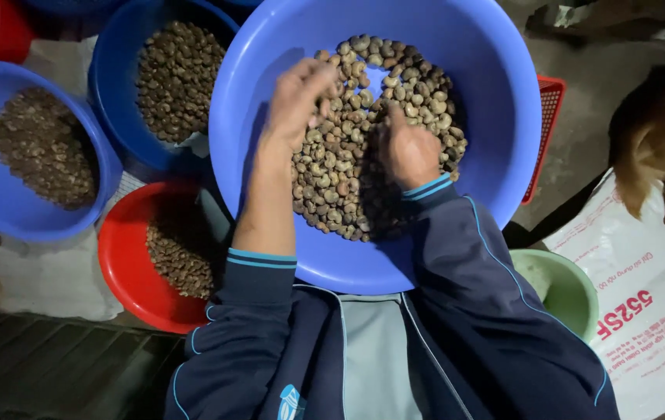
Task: Manually sorting nuts by picking them from a large central bowl and distributing them into smaller bowls based on quality.
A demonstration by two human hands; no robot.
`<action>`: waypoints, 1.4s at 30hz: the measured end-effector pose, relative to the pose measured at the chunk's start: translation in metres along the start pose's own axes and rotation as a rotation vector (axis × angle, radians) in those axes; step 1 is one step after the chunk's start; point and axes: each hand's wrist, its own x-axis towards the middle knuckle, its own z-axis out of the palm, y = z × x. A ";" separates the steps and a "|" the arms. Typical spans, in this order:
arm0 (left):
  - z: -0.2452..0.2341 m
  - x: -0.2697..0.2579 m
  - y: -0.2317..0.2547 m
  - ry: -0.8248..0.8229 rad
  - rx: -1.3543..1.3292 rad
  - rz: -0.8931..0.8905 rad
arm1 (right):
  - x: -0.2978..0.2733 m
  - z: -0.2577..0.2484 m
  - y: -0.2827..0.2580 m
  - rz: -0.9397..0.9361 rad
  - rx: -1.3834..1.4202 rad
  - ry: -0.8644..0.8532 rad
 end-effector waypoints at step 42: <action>0.001 0.005 -0.028 -0.116 0.723 0.055 | 0.009 0.020 -0.002 0.074 0.051 -0.395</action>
